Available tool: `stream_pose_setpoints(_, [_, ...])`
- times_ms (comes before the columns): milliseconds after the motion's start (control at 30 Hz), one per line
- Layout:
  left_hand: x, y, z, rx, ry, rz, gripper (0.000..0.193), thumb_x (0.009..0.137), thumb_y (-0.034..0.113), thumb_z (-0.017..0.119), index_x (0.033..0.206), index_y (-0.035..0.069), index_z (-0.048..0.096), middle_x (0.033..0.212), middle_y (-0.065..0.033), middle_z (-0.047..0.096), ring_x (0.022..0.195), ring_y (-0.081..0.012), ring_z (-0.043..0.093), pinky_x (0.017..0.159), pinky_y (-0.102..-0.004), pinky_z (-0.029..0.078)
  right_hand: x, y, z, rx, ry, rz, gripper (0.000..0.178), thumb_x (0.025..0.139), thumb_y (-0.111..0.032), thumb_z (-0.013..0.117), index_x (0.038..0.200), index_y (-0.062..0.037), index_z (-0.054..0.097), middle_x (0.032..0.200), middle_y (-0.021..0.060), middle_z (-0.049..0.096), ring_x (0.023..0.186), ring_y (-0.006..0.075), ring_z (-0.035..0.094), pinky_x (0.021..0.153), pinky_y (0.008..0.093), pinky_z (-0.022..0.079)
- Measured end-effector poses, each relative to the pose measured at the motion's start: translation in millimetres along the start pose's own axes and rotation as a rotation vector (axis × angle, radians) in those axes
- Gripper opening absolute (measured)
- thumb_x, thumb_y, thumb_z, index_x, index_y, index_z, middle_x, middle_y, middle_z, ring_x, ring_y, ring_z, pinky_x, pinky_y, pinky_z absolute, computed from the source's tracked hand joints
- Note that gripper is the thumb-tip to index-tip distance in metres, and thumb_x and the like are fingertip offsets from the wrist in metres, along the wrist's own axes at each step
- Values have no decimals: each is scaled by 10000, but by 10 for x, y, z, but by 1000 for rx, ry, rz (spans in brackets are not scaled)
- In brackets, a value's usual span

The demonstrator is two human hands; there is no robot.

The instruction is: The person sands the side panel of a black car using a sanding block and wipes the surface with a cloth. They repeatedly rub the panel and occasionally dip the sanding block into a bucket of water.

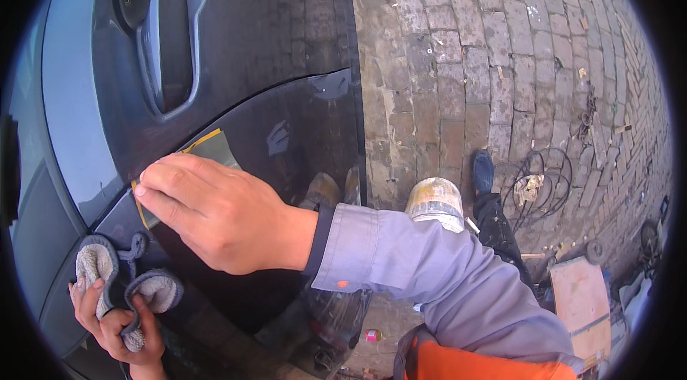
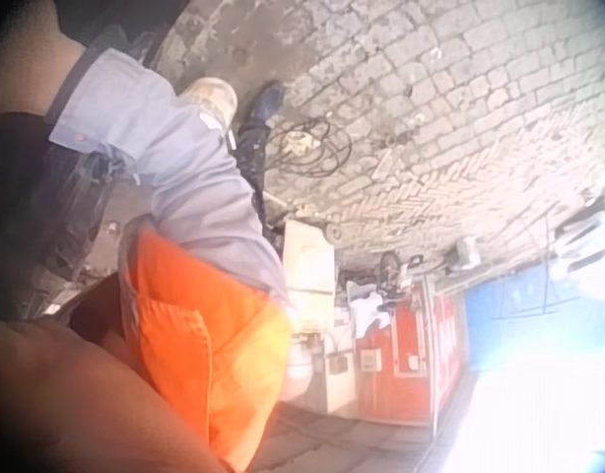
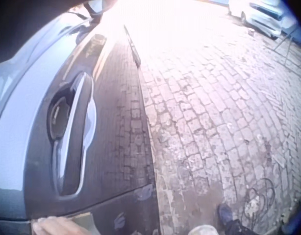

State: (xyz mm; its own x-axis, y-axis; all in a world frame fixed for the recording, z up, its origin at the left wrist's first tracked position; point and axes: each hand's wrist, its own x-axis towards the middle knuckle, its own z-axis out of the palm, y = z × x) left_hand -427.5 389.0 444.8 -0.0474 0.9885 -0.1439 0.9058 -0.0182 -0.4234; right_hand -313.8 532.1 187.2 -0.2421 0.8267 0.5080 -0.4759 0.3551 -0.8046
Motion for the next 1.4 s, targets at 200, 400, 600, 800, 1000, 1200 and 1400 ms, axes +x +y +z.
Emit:
stream_pose_setpoints(200, [22, 15, 10, -8, 12, -1, 342, 844, 6, 823, 917, 107, 505, 1347, -229, 680, 1320, -484, 594, 1192, -747, 385, -18, -23, 9, -3, -18, 21, 527, 786, 120, 703, 1312, 104, 690, 1316, 210, 669, 1184, 410, 694, 1025, 483, 599])
stream_pose_setpoints(400, [45, 15, 47, -14, 35, 22, 337, 844, 8, 826, 922, 104, 512, 1334, -224, 685, 1321, -487, 590, 1186, -741, 392, 5, -44, 9, 18, -8, 14, 506, 811, 104, 722, 1316, 93, 694, 1315, 206, 674, 1179, 398, 705, 1025, 470, 606])
stream_pose_setpoints(600, [25, 20, 11, -6, 15, 4, 337, 842, 9, 827, 922, 102, 513, 1336, -228, 685, 1321, -486, 592, 1188, -738, 392, -14, -62, 53, 14, -29, -7, 522, 804, 126, 711, 1325, 108, 688, 1324, 215, 674, 1183, 419, 704, 1025, 474, 607])
stream_pose_setpoints(800, [40, 24, 37, -8, 21, 11, 342, 839, 3, 825, 922, 101, 508, 1336, -232, 683, 1315, -486, 598, 1189, -739, 392, -57, -49, 71, 6, -1, 2, 466, 860, 53, 695, 1322, 115, 690, 1353, 222, 676, 1205, 411, 709, 1047, 482, 611])
stream_pose_setpoints(1000, [40, 15, 22, -4, 20, 19, 345, 842, 2, 822, 927, 99, 502, 1340, -235, 676, 1312, -484, 600, 1191, -747, 390, -46, -16, 71, 34, -39, -44, 462, 844, 53, 697, 1302, 116, 701, 1342, 227, 692, 1206, 412, 710, 1049, 480, 612])
stream_pose_setpoints(1200, [35, 20, 26, 8, 20, 22, 339, 866, 16, 822, 935, 100, 500, 1340, -241, 672, 1307, -486, 609, 1192, -751, 394, -49, -44, 227, 47, 16, -104, 407, 928, -92, 673, 1287, 96, 717, 1353, 204, 692, 1177, 389, 706, 1019, 464, 627])
stream_pose_setpoints(1400, [10, 10, 11, 11, 6, 6, 335, 875, 2, 815, 927, 100, 499, 1359, -249, 672, 1330, -485, 601, 1201, -749, 384, -144, 86, 36, 15, -40, -70, 441, 915, -53, 685, 1337, 77, 706, 1387, 195, 698, 1228, 392, 709, 1062, 466, 618])
